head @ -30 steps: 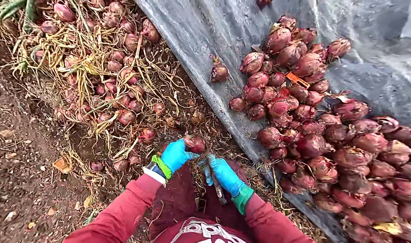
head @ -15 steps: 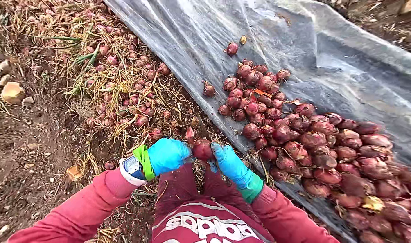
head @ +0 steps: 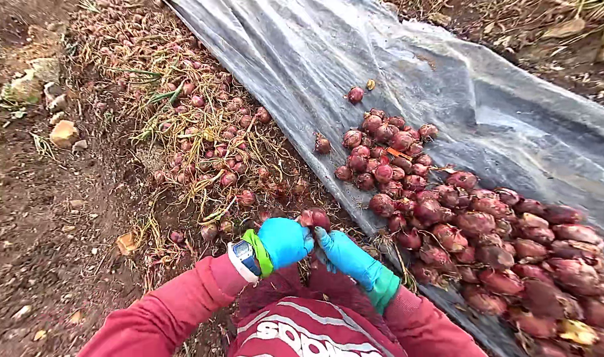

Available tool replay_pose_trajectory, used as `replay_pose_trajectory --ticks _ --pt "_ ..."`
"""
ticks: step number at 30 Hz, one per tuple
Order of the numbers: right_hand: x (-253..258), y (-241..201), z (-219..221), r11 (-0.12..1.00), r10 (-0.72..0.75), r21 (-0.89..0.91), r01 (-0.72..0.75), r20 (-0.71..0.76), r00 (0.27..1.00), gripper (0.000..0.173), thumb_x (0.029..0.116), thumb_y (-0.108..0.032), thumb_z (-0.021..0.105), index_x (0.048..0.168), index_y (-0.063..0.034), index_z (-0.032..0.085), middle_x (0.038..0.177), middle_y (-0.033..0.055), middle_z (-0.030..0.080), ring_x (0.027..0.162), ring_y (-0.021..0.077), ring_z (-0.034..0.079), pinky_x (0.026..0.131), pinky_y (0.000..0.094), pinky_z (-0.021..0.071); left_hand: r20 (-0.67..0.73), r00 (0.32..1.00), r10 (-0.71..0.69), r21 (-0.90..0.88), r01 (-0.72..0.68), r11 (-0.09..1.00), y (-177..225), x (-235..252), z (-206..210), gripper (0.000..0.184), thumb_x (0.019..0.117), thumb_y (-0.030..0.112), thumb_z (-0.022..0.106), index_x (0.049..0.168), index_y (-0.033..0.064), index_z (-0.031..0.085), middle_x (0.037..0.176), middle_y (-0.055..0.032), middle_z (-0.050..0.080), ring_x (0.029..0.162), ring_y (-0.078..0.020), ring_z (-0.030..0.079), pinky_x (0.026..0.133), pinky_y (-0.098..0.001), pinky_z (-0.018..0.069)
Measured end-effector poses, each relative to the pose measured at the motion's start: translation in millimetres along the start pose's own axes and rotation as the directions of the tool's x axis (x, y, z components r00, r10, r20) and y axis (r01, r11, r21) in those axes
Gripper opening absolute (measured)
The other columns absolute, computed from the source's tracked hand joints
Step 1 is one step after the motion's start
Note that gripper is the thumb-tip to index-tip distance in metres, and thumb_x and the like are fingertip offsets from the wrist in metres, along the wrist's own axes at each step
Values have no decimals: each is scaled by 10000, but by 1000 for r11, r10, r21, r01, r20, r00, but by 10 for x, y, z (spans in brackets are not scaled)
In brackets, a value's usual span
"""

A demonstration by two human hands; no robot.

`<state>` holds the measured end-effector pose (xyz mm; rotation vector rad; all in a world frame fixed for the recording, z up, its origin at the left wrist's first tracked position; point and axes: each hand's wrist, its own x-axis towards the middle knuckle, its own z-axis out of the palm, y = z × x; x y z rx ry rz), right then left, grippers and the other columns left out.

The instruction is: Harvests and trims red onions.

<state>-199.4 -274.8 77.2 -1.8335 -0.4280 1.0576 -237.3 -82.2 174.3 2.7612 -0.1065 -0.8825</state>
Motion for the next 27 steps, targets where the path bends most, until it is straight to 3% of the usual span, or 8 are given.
replay_pose_trajectory --ticks 3,6,8,10,13,18,23,27 --pt "195 -64 -194 979 -61 173 106 -248 967 907 967 -795 134 902 -86 695 575 53 575 457 186 567 448 384 535 -100 982 -163 -120 151 981 -348 435 -126 406 1052 446 455 1049 159 741 1062 -93 746 1017 -310 713 817 -607 546" --pt "516 -84 -579 933 12 319 165 -485 874 886 994 -729 28 973 -108 660 565 42 563 428 182 548 414 392 529 -226 839 -495 -310 420 853 -1447 1157 11 412 1057 458 451 1134 173 738 1132 -109 749 1083 -336 711 875 -645 548" --pt "738 55 -638 943 134 333 23 -441 887 916 989 -734 22 1015 -101 683 572 63 570 443 203 565 436 412 544 -208 784 -585 -297 520 801 -2163 1635 397 376 988 409 594 1228 140 704 1234 -154 705 1164 -365 674 940 -630 546" --pt "866 272 -492 918 285 361 -162 -318 905 907 1013 -707 44 1032 -74 694 581 89 586 458 225 588 455 427 557 -52 777 -627 -268 594 759 -2595 1959 966 682 841 312 789 1435 60 567 1390 -239 594 1254 -425 608 1015 -633 524" --pt "994 572 -239 850 386 451 -271 -185 904 901 1020 -692 60 1058 -45 687 613 110 618 485 233 623 475 401 577 188 690 -699 -265 721 640 -2877 2092 1363 715 810 274 818 1420 32 536 1267 -255 672 1158 -439 673 951 -672 543" --pt "1247 873 185 649 515 649 -397 9 857 916 1017 -691 18 1042 -17 637 629 154 612 505 284 630 484 454 579 170 788 -592 -392 605 693 -2622 1712 775 659 764 651 820 1181 152 708 1066 -124 750 1046 -336 716 921 -651 553" --pt "1466 193 308 836 178 515 -191 74 981 848 912 -847 336 907 -73 680 632 78 626 511 202 631 498 365 580 192 950 -245 -295 294 909 -1769 1163 113 593 708 682 835 1062 218 731 919 -5 750 901 -230 726 821 -590 590" --pt "1222 -165 173 941 110 327 -87 -55 992 872 931 -845 240 769 -97 657 580 62 600 474 192 591 469 377 539 282 952 -122 -219 187 958 -1487 848 -55 663 678 783 782 1046 234 731 888 5 743 877 -210 724 812 -561 594"
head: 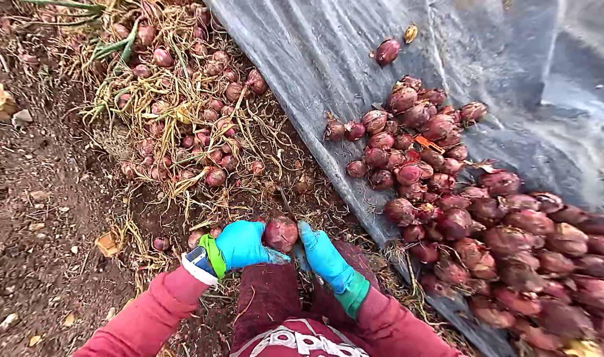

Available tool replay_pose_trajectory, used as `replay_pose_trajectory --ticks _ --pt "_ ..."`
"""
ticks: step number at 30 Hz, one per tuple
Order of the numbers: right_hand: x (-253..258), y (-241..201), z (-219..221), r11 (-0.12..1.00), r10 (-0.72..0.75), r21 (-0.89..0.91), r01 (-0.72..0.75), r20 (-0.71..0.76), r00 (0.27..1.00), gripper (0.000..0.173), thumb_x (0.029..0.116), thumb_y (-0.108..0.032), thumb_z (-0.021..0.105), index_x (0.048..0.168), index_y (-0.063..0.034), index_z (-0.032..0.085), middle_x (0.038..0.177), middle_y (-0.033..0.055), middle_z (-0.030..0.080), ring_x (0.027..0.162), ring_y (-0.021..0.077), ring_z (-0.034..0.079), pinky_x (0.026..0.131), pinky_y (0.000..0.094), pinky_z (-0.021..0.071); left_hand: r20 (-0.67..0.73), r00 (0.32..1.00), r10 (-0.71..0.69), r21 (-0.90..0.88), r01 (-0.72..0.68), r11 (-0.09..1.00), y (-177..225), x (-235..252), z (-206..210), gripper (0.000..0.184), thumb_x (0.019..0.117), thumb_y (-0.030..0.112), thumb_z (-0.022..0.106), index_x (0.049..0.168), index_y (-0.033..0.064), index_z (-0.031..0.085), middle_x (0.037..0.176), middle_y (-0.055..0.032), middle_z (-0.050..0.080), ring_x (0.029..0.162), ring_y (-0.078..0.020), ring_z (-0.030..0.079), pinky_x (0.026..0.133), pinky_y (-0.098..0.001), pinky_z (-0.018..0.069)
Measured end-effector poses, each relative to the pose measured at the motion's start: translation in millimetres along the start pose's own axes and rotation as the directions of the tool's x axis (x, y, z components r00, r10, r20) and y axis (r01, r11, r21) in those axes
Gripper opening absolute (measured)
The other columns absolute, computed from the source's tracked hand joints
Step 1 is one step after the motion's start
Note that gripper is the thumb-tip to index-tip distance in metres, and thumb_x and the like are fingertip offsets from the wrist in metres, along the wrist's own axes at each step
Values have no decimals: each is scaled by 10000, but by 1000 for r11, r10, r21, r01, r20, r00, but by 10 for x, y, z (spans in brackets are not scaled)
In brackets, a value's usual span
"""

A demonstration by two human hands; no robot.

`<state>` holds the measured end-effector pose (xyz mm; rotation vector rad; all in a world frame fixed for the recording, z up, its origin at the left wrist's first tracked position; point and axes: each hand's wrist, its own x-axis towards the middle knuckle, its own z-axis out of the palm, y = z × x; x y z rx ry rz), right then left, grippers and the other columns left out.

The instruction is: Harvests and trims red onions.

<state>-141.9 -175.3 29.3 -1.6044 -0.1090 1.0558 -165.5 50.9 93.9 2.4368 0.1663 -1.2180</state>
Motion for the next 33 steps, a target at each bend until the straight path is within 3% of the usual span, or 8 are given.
replay_pose_trajectory --ticks 6,10,13,18,21,25,30,33 --pt "-612 281 -147 994 -106 36 107 -14 994 893 961 -811 194 900 -80 704 558 74 570 434 191 559 441 376 533 -417 906 -77 -158 11 987 199 -399 286 587 727 691 830 1073 223 752 903 -7 769 886 -212 746 822 -574 604" --pt "-892 257 -190 955 -87 -267 128 160 983 871 903 -873 246 840 -121 679 621 29 612 509 163 608 504 366 550 -171 973 153 159 -125 979 840 -758 560 372 1009 494 565 961 162 725 878 -64 720 878 -278 710 786 -579 570" --pt "-933 -18 -384 942 -180 -280 184 39 983 856 965 -800 188 809 -115 678 614 34 617 517 167 610 515 370 550 -165 973 159 189 -127 974 975 -640 318 428 1073 516 462 1087 184 732 1012 -90 741 995 -306 711 857 -605 552" --pt "-599 -155 -912 969 -237 -28 245 -380 894 948 969 -778 49 1029 -90 698 567 84 570 428 218 558 432 435 546 -492 857 -152 -66 137 988 215 514 -535 438 1061 534 470 1167 207 741 1115 -127 749 1096 -359 701 916 -676 525" --pt "-389 223 -1018 996 -51 55 74 -346 937 956 966 -784 63 1061 -86 710 583 106 589 450 242 589 453 441 566 -506 817 -278 -172 220 960 -333 1524 -658 375 1007 455 590 1223 178 723 1156 -165 739 1122 -393 693 930 -692 522" --pt "-306 725 -800 950 271 224 -216 -252 929 889 1024 -701 89 1069 -65 709 596 115 599 462 233 592 445 398 549 -370 864 -341 -177 295 939 -789 2418 -235 493 881 204 746 1341 74 625 1206 -241 700 1139 -445 678 942 -692 536" --pt "-72 872 -621 877 426 316 -362 -161 890 897 1036 -668 51 1097 -38 687 609 120 601 462 229 585 441 386 540 -292 869 -400 -173 364 915 -1030 2476 -166 382 985 363 649 1228 71 691 1173 -229 717 1134 -435 683 950 -689 528" --pt "207 856 -532 863 408 359 -356 -77 910 908 1031 -681 52 1103 -25 675 626 137 610 505 263 628 495 432 582 -315 906 -282 -208 223 952 -890 2019 -223 344 1025 437 597 1169 159 740 1151 -128 745 1133 -336 696 984 -639 523"
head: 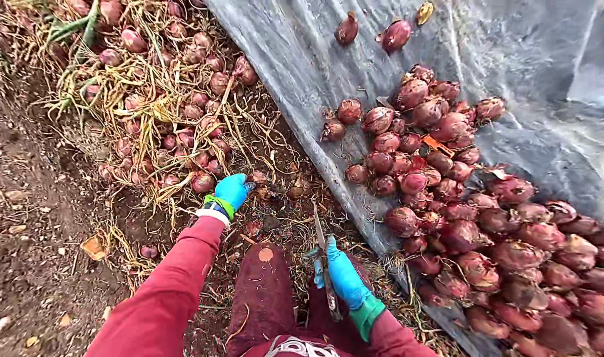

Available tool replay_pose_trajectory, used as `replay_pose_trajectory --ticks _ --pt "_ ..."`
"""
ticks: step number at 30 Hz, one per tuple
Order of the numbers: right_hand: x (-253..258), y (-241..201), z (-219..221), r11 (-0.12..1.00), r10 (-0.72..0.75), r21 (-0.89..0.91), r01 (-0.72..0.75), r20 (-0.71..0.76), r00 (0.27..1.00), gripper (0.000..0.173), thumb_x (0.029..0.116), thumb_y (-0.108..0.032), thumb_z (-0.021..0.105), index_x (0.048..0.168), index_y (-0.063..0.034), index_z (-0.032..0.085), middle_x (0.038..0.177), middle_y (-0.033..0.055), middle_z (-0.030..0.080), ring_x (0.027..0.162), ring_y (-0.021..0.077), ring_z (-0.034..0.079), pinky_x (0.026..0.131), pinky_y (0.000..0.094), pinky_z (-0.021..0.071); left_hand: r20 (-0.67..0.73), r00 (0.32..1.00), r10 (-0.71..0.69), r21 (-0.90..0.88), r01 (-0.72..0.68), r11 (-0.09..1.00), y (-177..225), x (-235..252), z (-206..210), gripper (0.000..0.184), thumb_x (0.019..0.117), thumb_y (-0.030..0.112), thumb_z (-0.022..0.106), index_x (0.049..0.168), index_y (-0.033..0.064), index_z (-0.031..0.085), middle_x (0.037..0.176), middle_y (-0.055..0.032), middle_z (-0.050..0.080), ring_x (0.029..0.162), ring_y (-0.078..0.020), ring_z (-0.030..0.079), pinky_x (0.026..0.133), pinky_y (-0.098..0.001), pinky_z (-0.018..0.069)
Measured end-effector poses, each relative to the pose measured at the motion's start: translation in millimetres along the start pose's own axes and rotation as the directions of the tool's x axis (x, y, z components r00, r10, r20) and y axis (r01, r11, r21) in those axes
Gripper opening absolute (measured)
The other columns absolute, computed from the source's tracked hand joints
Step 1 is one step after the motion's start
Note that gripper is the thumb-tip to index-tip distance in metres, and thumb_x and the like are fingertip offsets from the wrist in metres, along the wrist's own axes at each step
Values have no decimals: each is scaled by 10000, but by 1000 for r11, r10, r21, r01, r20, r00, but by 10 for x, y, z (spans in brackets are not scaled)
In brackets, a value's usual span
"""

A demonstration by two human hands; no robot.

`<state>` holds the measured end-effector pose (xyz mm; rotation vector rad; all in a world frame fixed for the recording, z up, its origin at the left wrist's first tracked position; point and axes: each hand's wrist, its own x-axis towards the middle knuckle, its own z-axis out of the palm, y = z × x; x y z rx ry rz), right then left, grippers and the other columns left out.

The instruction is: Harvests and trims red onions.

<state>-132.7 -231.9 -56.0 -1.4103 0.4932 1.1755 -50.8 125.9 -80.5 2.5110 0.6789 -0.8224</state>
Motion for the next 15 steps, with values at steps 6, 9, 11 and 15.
replay_pose_trajectory --ticks 6,9,11,15 --pt "-228 -339 511 939 -344 55 340 164 924 881 907 -860 279 951 -74 677 594 77 600 464 217 617 465 396 585 74 907 414 -63 -410 910 477 -1563 -291 197 1003 230 638 1141 163 762 1139 -62 754 1072 -238 718 948 -542 566" --pt "-488 -373 527 912 -364 -143 384 148 920 892 950 -820 153 858 -79 641 580 91 590 461 227 604 457 394 569 119 870 478 -106 -467 878 500 -2045 -255 202 1014 258 631 1130 154 759 1096 -52 755 1049 -215 716 944 -516 568" --pt "-664 -283 405 884 -409 -173 435 167 897 892 967 -801 178 893 -83 702 563 93 585 446 223 590 447 392 558 -29 914 404 -163 -403 901 427 -2173 -205 252 1022 351 635 1137 167 762 1061 -31 764 1016 -191 722 936 -508 572" --pt "-951 46 291 858 -357 -302 416 232 905 876 1005 -742 144 1011 -79 716 604 97 599 472 223 592 462 393 553 -178 935 306 -245 -344 907 603 -2707 -57 288 977 434 684 1032 162 759 891 -13 753 854 -168 726 827 -495 605"
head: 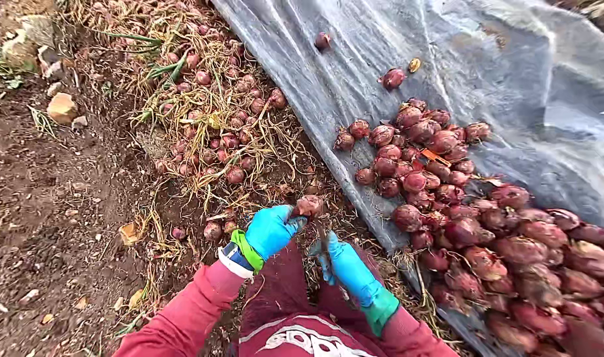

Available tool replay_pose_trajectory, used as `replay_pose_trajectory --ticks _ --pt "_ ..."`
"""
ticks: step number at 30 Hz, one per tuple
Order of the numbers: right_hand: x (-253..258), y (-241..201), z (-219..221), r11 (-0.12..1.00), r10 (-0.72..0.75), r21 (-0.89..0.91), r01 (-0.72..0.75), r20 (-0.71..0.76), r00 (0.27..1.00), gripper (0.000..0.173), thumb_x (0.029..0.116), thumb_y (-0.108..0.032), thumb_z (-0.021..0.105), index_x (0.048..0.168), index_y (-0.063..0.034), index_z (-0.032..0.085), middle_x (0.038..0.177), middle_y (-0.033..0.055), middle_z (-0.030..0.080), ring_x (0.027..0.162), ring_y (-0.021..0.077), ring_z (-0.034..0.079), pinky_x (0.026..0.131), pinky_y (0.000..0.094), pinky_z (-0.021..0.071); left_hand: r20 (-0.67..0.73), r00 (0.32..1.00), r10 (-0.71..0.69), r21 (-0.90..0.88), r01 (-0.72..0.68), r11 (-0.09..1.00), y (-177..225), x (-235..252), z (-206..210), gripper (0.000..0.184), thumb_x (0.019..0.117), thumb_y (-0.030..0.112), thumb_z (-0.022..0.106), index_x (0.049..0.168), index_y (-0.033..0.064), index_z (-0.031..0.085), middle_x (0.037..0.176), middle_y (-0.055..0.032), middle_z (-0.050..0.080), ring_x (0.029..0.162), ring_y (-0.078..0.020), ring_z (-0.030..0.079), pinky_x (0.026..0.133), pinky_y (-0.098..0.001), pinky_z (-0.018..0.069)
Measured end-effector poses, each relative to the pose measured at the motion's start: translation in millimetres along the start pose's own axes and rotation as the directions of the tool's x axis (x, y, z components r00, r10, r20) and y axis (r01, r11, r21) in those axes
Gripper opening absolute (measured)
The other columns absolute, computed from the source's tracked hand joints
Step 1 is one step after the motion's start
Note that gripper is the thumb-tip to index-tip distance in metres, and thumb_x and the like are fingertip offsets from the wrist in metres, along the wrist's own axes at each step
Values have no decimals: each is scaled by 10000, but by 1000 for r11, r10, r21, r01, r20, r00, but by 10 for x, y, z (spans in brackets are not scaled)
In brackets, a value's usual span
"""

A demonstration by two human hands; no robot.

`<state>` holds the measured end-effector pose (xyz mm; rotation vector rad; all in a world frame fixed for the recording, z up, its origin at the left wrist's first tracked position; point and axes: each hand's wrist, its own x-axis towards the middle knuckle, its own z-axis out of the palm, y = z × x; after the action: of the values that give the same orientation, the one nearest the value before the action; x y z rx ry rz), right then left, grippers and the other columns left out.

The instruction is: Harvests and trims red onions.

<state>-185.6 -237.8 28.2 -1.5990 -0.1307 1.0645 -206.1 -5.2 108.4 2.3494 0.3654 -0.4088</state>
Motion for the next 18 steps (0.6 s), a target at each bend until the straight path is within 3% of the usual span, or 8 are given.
replay_pose_trajectory --ticks 2,4,6,8,10,12,16,18 --pt "-155 -72 -18 990 -2 -140 16 100 995 864 962 -804 174 926 -101 675 629 63 613 504 204 615 483 377 560 255 966 36 214 -93 972 347 -243 109 326 999 457 631 959 151 735 869 -47 724 852 -238 708 795 -554 578" --pt "-268 -256 -94 975 -68 -206 78 54 996 865 944 -827 188 872 -108 664 612 43 613 500 183 620 482 363 564 350 934 67 275 -171 946 538 -312 142 298 1025 422 590 1013 162 736 951 -58 736 927 -266 712 820 -582 562" --pt "-293 -497 -246 976 -179 -146 162 -118 977 885 976 -783 155 913 -90 701 588 44 609 478 175 603 473 365 558 187 981 58 259 -106 960 538 -109 -47 276 1019 402 595 1031 172 747 982 -56 747 951 -266 715 829 -587 556" --pt "-206 -689 -474 965 -255 -29 260 -316 914 908 989 -753 77 1000 -81 689 574 53 582 444 186 578 439 387 558 -59 997 -45 194 55 979 329 381 -379 336 1030 448 570 1093 174 755 1029 -81 760 1006 -296 724 878 -622 554" --pt "-76 -675 -698 970 -214 14 243 -420 882 919 984 -757 51 1012 -90 682 574 76 578 439 215 575 428 419 552 -287 934 -212 81 244 966 -38 994 -764 421 1027 515 542 1095 154 748 1032 -136 752 1025 -349 715 884 -664 534" --pt "30 -396 -799 991 -88 53 120 -402 911 909 994 -742 60 1047 -73 674 597 99 593 458 234 594 445 430 563 -428 828 -362 -13 395 919 -441 1642 -1160 563 1013 623 492 1096 124 739 1071 -177 741 1060 -384 705 897 -686 522" --pt "185 257 -586 959 258 187 -212 -277 925 906 1027 -681 58 1119 -41 693 609 103 610 458 230 589 438 418 549 -545 656 -523 -163 529 833 -1140 2855 -1395 700 905 738 581 1165 106 733 1140 -183 738 1130 -381 691 960 -667 523" --pt "205 392 -442 922 363 227 -314 -223 905 867 1052 -641 81 1144 -42 702 620 101 620 468 219 589 449 403 547 -379 679 -629 -158 622 767 -1158 3194 -1348 692 895 595 700 1292 29 658 1294 -227 674 1253 -391 630 1048 -628 493"
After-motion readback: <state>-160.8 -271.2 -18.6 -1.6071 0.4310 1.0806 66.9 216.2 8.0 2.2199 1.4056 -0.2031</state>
